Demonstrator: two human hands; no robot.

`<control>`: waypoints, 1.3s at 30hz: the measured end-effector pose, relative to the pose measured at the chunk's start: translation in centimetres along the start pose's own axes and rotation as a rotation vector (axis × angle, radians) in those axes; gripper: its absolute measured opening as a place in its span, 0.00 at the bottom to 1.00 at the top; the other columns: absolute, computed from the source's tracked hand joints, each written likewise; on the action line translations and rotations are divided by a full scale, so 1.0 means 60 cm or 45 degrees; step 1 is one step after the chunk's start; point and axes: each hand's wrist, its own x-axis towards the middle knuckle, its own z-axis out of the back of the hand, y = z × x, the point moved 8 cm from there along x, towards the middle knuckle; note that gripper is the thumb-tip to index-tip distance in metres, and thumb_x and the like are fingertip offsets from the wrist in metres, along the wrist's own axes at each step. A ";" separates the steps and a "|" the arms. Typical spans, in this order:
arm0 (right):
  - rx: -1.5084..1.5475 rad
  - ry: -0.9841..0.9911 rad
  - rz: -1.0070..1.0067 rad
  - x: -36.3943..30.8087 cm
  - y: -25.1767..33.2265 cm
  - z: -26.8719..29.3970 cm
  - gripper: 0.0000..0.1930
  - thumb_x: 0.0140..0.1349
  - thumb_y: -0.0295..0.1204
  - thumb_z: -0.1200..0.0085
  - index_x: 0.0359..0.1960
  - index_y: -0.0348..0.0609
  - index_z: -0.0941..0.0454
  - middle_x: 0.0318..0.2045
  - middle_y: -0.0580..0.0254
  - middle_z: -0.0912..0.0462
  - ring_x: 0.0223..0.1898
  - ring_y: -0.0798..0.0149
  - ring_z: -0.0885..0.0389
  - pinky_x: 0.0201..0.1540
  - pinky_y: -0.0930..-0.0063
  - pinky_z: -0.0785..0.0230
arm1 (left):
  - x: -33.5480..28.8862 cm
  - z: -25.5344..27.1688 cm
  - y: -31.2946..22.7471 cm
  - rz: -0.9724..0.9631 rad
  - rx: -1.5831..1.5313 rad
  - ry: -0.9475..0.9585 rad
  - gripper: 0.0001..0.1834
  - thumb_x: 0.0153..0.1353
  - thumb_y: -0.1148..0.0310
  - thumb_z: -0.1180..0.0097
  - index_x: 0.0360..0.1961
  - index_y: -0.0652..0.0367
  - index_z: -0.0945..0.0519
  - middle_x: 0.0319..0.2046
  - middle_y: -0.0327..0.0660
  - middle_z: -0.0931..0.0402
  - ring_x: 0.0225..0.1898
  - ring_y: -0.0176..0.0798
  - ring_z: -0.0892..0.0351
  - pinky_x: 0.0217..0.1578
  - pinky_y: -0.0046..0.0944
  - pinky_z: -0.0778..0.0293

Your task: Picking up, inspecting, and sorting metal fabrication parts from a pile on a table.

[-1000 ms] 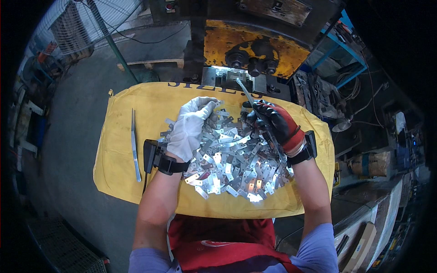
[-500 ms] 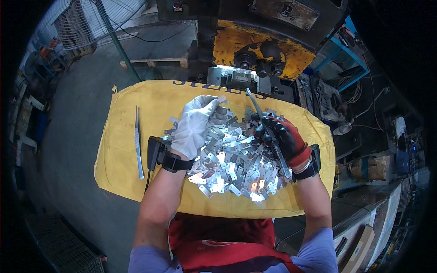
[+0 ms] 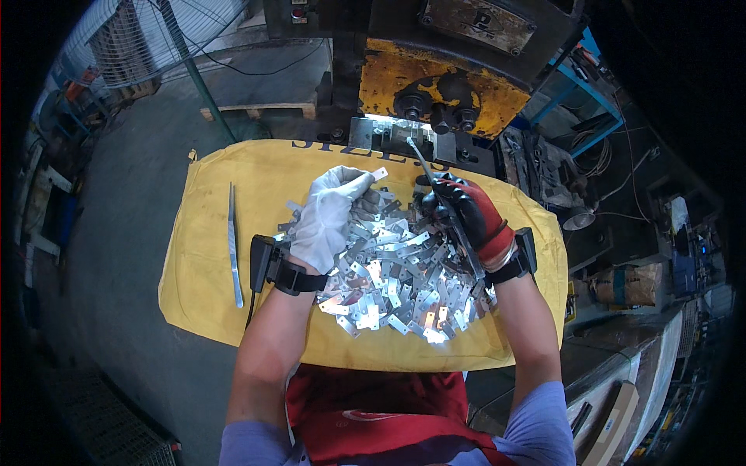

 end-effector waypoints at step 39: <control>0.182 -0.061 -0.108 -0.067 -0.013 -0.078 0.14 0.64 0.29 0.55 0.48 0.37 0.27 0.30 0.61 0.20 0.27 0.75 0.22 0.26 0.83 0.30 | 0.010 0.020 0.007 -0.024 -0.231 -0.032 0.09 0.60 0.67 0.45 0.35 0.62 0.24 0.26 0.38 0.24 0.24 0.29 0.25 0.25 0.26 0.29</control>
